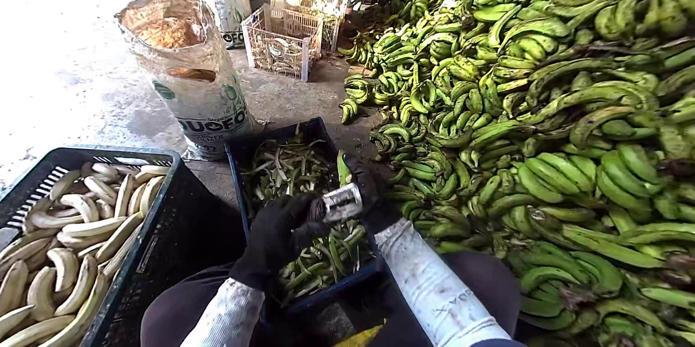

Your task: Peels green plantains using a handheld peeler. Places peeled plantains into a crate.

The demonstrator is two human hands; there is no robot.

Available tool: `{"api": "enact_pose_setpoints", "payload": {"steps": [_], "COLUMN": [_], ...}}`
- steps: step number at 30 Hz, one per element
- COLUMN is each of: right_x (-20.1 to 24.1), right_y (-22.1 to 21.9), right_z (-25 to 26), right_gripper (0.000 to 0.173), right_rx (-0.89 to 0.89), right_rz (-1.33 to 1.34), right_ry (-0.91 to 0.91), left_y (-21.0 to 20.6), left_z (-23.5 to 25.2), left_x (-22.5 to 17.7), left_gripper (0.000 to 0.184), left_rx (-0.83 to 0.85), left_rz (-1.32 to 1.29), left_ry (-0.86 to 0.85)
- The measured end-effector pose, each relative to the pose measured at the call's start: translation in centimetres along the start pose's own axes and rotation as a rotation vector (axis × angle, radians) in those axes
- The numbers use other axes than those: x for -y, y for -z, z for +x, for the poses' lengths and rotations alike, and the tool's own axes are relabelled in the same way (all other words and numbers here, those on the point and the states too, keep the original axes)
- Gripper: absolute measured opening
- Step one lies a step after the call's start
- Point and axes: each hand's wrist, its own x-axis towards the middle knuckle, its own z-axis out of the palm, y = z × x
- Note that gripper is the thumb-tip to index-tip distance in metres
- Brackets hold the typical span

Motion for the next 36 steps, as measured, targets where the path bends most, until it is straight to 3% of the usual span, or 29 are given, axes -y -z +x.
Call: {"api": "enact_pose_setpoints", "payload": {"steps": [5,8,11,13,15,18,23,26,29,31,34,36], "right_x": [0.1,-0.4,1.2,1.8,2.0,3.1,3.5,2.7,1.3,0.4,0.2,1.0], "right_y": [1.4,3.4,1.9,0.8,1.6,2.1,1.9,2.0,1.5,0.9,0.2,0.6], "right_z": [-2.6,-4.5,-6.5,-6.5,-5.3,-5.4,-4.9,-4.5,-4.5,-5.0,-6.1,-5.6], "right_gripper": [0.039,0.043,0.033,0.033,0.034,0.036,0.038,0.042,0.041,0.037,0.043,0.044], "right_rx": [-0.058,-0.076,-0.173,-0.181,-0.117,-0.165,-0.161,-0.027,0.174,0.223,0.123,0.035], "right_rz": [-0.129,-0.185,-0.323,-0.167,0.021,-0.098,-0.243,-0.189,-0.132,-0.153,-0.201,-0.256], "right_ry": [0.154,0.246,0.234,0.168,0.141,0.257,0.393,0.367,0.278,0.221,0.195,0.278], "left_y": [-1.7,-2.6,-3.0,-2.8,-2.2,-0.9,-1.0,-0.9,-0.6,-0.4,0.9,1.5], "left_z": [0.9,1.7,2.0,1.9,1.9,2.0,2.1,3.2,4.7,5.5,6.4,5.8], "left_x": [-2.3,-3.1,-3.4,-2.9,-1.8,-2.2,-5.7,-5.9,-4.7,-3.5,-2.0,-2.3], "left_gripper": [0.084,0.085,0.086,0.076,0.064,0.062,0.069,0.058,0.048,0.047,0.042,0.044], "left_rx": [0.239,0.274,0.282,0.292,0.268,0.266,0.286,0.323,0.270,0.140,-0.057,-0.100], "left_rz": [0.225,0.209,0.190,0.137,0.076,-0.041,-0.004,0.128,0.296,0.354,0.241,0.110], "left_ry": [0.006,-0.019,-0.030,0.077,0.289,0.437,0.165,0.120,0.214,0.306,0.440,0.398]}}
